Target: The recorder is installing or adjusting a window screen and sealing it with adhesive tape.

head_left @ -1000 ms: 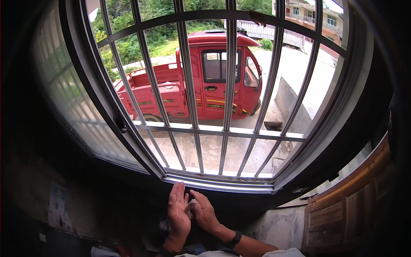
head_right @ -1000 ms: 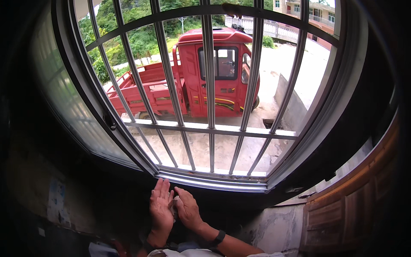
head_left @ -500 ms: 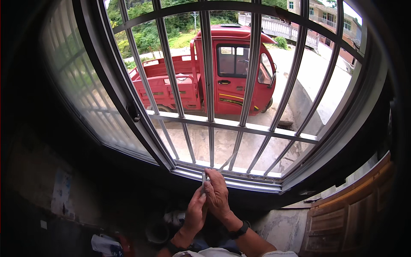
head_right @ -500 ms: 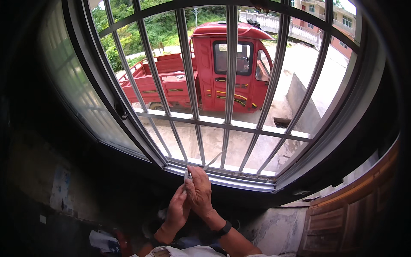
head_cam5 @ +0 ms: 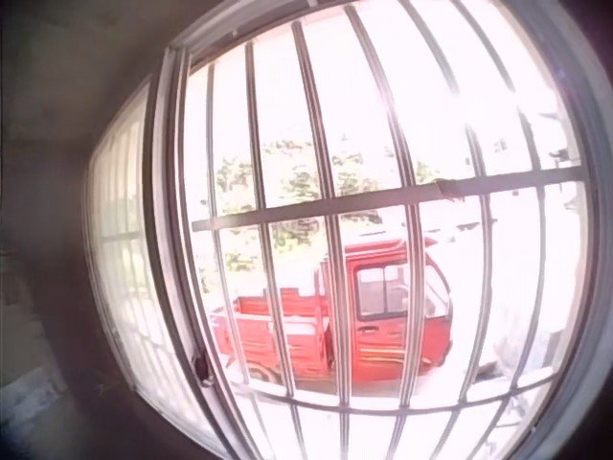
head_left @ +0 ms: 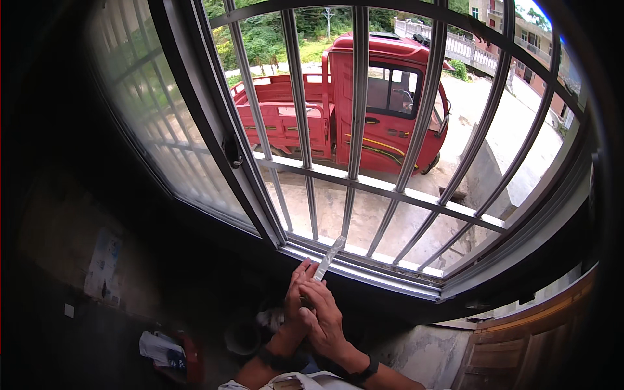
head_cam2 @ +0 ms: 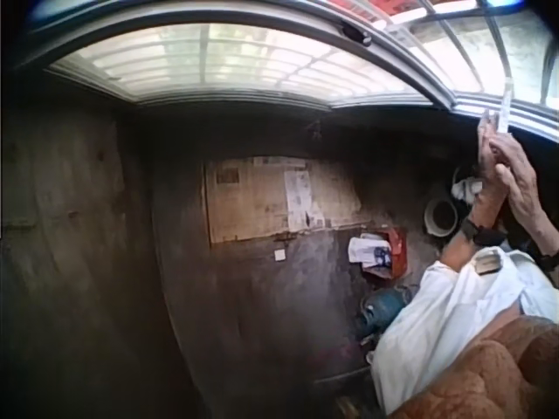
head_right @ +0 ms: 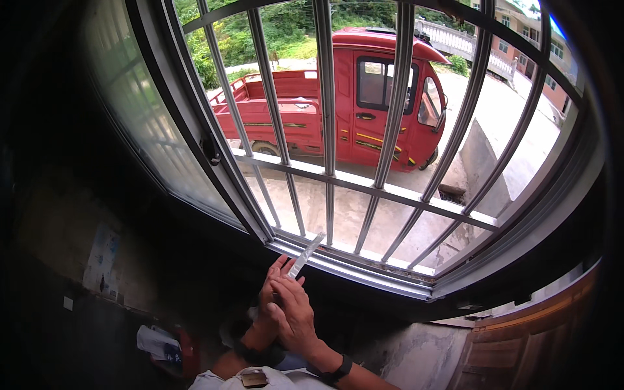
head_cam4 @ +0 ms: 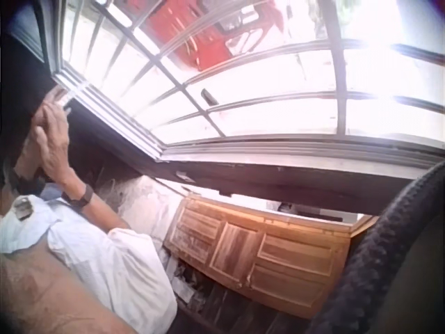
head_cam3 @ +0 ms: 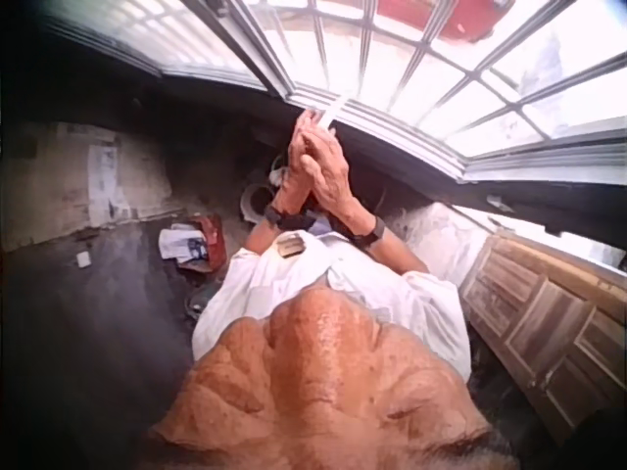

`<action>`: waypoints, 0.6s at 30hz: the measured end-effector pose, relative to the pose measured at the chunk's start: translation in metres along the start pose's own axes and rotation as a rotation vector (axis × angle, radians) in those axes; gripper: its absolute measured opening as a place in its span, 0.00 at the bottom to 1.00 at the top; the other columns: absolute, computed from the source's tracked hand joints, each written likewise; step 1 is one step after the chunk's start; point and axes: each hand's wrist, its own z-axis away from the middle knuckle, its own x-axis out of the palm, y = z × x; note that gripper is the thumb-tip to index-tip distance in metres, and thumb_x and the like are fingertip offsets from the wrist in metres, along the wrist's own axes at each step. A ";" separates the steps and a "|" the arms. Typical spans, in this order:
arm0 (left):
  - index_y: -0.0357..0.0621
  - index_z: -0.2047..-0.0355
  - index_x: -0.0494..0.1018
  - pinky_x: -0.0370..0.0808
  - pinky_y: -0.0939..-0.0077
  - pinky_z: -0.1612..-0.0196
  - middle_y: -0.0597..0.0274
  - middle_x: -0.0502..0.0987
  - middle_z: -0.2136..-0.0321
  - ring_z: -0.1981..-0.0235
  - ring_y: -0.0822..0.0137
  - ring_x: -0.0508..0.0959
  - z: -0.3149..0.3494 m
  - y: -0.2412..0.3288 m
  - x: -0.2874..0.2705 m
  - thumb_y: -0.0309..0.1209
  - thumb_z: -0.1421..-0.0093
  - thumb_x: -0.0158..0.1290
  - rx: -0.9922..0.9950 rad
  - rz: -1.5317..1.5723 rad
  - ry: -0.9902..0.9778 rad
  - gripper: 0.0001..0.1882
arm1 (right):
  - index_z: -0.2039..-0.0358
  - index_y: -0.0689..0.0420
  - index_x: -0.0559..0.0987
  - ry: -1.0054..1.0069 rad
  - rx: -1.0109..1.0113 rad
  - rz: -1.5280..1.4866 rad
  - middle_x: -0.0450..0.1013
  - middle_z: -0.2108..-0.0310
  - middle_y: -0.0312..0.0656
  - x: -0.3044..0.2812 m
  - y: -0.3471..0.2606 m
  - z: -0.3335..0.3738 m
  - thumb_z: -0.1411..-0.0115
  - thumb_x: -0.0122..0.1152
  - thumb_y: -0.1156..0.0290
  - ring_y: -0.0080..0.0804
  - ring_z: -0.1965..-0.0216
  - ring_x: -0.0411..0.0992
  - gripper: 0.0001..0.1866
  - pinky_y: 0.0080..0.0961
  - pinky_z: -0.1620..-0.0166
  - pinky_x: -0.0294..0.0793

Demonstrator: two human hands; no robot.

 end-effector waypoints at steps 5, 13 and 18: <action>0.41 0.28 0.55 0.63 0.64 0.31 0.57 0.67 0.36 0.34 0.63 0.68 0.022 0.014 0.029 0.43 0.23 0.37 -0.437 0.667 -0.070 0.29 | 0.40 0.60 0.75 0.186 -0.013 0.204 0.70 0.40 0.56 -0.022 0.024 -0.044 0.31 0.52 0.64 0.55 0.33 0.64 0.22 0.45 0.32 0.57; 0.48 0.26 0.53 0.61 0.52 0.31 0.48 0.59 0.30 0.31 0.52 0.62 -0.011 0.043 -0.008 0.46 0.26 0.43 -0.232 0.809 0.208 0.33 | 0.38 0.62 0.73 0.017 0.073 0.104 0.68 0.39 0.58 -0.005 0.029 -0.005 0.34 0.58 0.69 0.57 0.37 0.67 0.25 0.44 0.37 0.67; 0.51 0.26 0.53 0.60 0.51 0.31 0.49 0.58 0.30 0.31 0.54 0.60 -0.014 0.019 -0.020 0.53 0.27 0.40 -0.283 0.579 0.248 0.35 | 0.37 0.63 0.72 -0.130 -0.069 0.099 0.66 0.37 0.56 0.002 -0.007 0.010 0.33 0.57 0.66 0.52 0.33 0.63 0.26 0.41 0.33 0.64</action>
